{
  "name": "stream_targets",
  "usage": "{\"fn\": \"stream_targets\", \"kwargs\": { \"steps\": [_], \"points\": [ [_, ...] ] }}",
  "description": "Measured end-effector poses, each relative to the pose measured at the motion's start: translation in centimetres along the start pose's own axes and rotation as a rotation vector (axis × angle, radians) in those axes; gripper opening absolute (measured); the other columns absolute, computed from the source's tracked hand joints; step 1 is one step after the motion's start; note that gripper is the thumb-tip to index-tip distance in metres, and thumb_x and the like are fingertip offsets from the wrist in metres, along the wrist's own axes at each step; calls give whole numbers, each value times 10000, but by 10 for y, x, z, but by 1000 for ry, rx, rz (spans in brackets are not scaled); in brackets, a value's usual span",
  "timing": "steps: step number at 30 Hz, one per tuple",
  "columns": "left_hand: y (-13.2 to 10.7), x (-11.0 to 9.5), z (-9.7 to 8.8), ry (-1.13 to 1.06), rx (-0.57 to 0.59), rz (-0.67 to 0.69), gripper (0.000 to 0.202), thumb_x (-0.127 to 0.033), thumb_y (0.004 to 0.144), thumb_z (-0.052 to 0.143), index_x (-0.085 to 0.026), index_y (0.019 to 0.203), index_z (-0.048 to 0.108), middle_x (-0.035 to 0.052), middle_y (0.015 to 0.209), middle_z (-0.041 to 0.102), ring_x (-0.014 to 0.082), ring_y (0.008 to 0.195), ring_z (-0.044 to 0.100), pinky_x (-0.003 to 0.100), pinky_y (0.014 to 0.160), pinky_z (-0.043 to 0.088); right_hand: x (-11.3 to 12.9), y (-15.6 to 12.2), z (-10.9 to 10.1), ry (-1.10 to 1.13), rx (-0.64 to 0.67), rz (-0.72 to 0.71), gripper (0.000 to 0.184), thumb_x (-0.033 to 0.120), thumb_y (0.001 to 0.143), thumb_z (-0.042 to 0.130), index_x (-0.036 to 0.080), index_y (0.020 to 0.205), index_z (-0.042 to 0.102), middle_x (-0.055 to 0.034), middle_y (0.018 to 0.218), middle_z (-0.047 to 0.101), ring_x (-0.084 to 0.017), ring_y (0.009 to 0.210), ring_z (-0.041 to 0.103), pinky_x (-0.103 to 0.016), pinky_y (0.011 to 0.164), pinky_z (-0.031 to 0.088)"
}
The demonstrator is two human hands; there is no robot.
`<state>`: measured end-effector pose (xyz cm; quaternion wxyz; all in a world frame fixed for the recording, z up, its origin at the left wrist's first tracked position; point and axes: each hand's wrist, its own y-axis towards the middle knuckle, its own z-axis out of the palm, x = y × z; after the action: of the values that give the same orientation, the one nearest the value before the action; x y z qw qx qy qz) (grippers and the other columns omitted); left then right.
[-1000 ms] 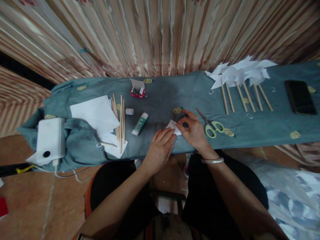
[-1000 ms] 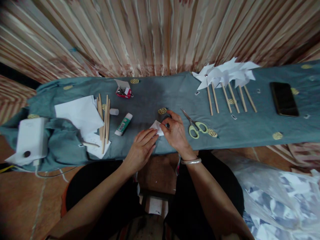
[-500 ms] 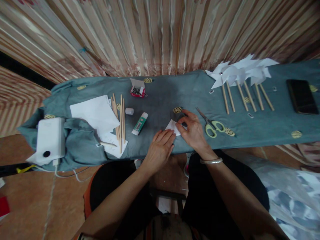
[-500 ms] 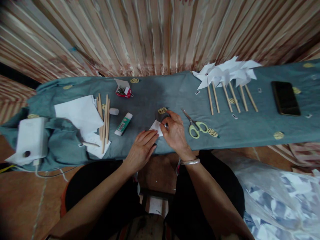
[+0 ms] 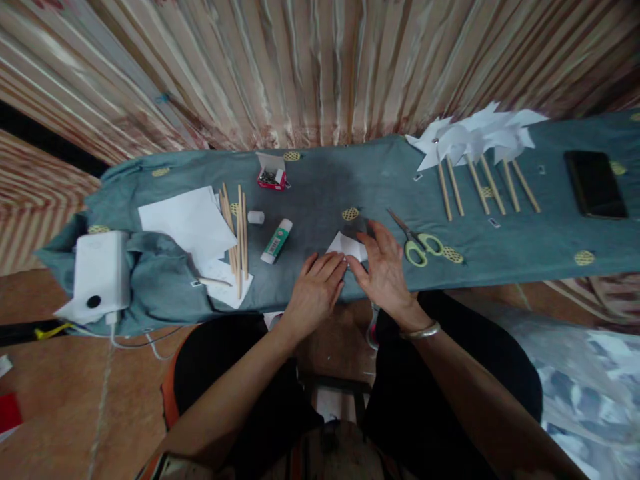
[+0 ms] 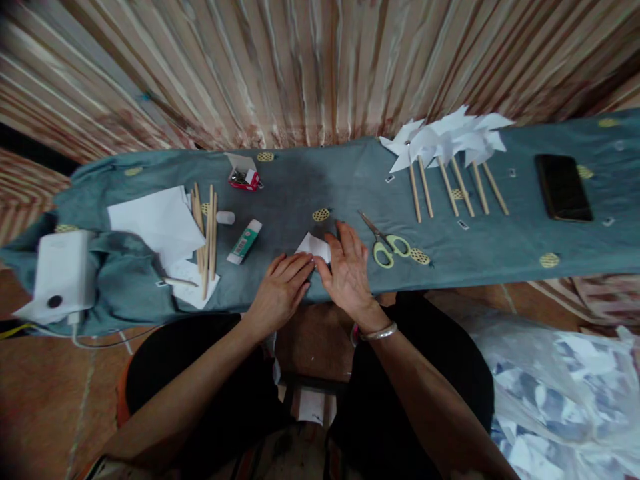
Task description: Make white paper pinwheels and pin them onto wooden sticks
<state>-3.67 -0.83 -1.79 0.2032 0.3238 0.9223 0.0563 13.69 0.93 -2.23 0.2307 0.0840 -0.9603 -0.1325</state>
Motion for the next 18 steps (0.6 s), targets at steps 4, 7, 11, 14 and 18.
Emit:
{"fn": "stream_targets", "kwargs": {
  "steps": [4, 7, 11, 14, 18],
  "points": [
    [-1, 2, -4, -4, -4, 10, 364, -224, 979, 454, -119, 1314, 548, 140, 1365, 598, 258, 1299, 515, 504, 1127, 360, -5, -6, 3, -22, -10, 9, 493, 439, 977, 426, 132, 1357, 494, -217, 1516, 402, -340, 1436, 338, -558, 1111, 319],
    [-6, 6, -9, -8, -27, -1, 312, -240, 970, 483, -153, 1246, 602, 125, 1272, 641, 254, 1219, 558, 502, 1101, 387, -13, -9, 0, -16, -25, 26, 482, 440, 979, 419, 159, 1366, 485, -206, 1525, 388, -344, 1435, 338, -577, 1109, 313],
    [-15, 13, -18, 29, -63, 2, 265, -234, 954, 515, -151, 1172, 641, 114, 1135, 663, 256, 1091, 586, 476, 1020, 448, -26, -14, -8, 0, -58, 44, 428, 404, 978, 432, 175, 1331, 512, -199, 1522, 387, -354, 1431, 340, -594, 1098, 326],
    [-21, 16, -23, 55, -78, 12, 258, -238, 957, 515, -140, 1156, 645, 113, 1095, 665, 254, 1055, 579, 452, 963, 469, -32, -17, -11, 25, -92, 28, 380, 361, 971, 444, 161, 1278, 544, -203, 1510, 397, -354, 1420, 354, -587, 1094, 343],
    [-26, 18, -27, 90, -92, 4, 246, -245, 959, 516, -134, 1123, 663, 105, 1039, 676, 250, 1009, 578, 434, 923, 463, -36, -18, -9, 80, -130, 13, 307, 312, 957, 441, 162, 1188, 578, -196, 1486, 424, -350, 1416, 358, -588, 1098, 350]
  ]
}}
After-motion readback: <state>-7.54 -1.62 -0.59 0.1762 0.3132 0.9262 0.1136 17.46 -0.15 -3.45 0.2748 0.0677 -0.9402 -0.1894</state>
